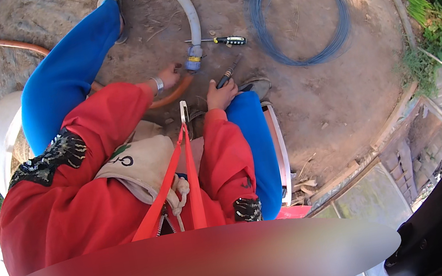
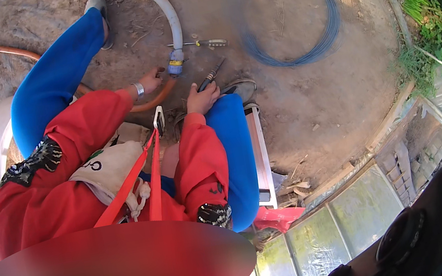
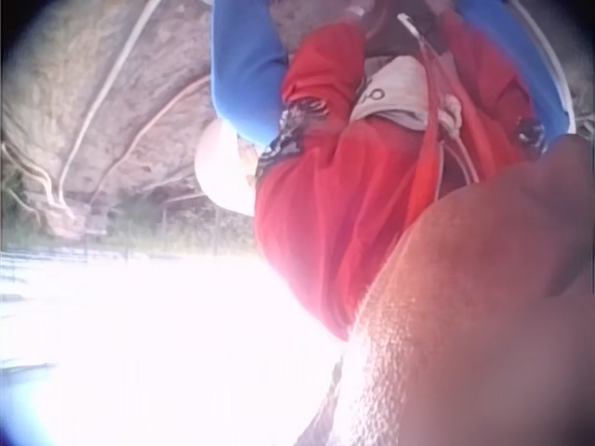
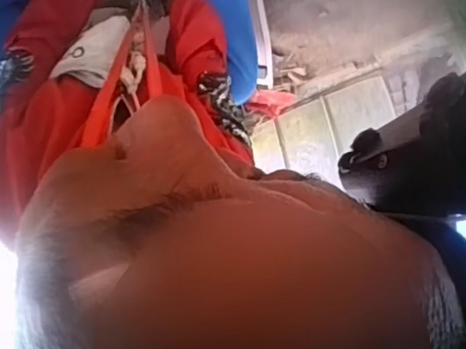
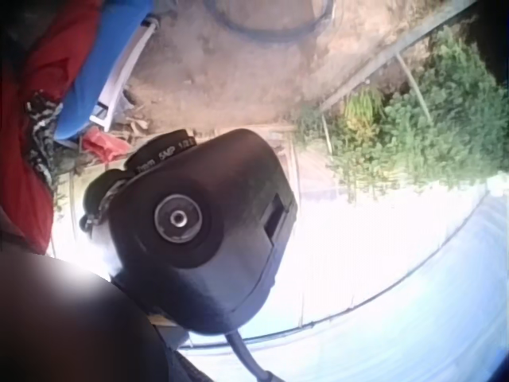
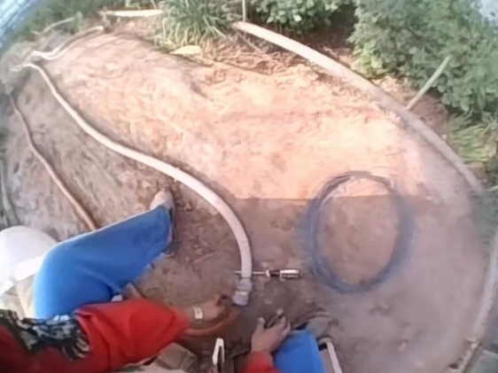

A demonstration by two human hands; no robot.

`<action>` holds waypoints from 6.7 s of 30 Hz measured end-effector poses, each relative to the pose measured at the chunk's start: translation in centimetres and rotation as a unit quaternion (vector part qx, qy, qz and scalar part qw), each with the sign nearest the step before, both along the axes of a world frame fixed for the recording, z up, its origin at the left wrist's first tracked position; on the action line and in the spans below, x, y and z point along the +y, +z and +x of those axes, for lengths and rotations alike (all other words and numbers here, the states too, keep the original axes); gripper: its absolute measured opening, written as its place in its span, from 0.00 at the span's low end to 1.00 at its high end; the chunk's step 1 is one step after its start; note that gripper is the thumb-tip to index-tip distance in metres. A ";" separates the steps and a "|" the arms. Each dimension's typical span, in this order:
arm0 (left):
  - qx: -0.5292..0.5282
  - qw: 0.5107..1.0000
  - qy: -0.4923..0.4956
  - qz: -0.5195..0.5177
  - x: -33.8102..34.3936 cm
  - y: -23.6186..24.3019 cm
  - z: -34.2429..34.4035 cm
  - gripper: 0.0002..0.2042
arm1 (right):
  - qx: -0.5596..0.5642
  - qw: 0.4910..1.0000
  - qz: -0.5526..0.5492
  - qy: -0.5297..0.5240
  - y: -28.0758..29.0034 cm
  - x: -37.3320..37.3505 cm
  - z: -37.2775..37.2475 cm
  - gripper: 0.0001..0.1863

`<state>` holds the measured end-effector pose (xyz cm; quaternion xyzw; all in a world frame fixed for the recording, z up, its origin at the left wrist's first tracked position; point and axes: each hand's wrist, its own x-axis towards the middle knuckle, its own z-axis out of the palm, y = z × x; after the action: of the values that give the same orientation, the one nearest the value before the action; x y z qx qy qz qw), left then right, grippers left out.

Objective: The person uses pliers to cut a blue hose and then secures a connector onto a white pipe using a screwdriver. The person works on the ground in an outdoor area.

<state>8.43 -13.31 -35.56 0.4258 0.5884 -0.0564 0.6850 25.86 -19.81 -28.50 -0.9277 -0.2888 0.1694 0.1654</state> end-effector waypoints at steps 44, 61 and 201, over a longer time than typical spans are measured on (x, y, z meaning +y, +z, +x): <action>-0.004 0.957 -0.057 0.285 8.2 8.5 1.0 0.27 | 0.282 0.895 -0.086 0.334 4.2 15.5 0.9 0.11; -0.015 0.919 -0.221 0.325 10.1 13.2 3.9 0.12 | 0.109 0.898 -0.230 0.358 2.3 8.4 -1.3 0.25; 0.124 0.819 -0.430 0.358 12.4 6.9 1.8 0.12 | 0.623 0.752 -0.187 -0.104 1.3 16.0 2.6 0.17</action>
<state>10.19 -0.91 -28.66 0.8403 0.4043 -0.1830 0.3112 28.50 -3.82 -27.22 -0.6533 0.0138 0.7422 0.1489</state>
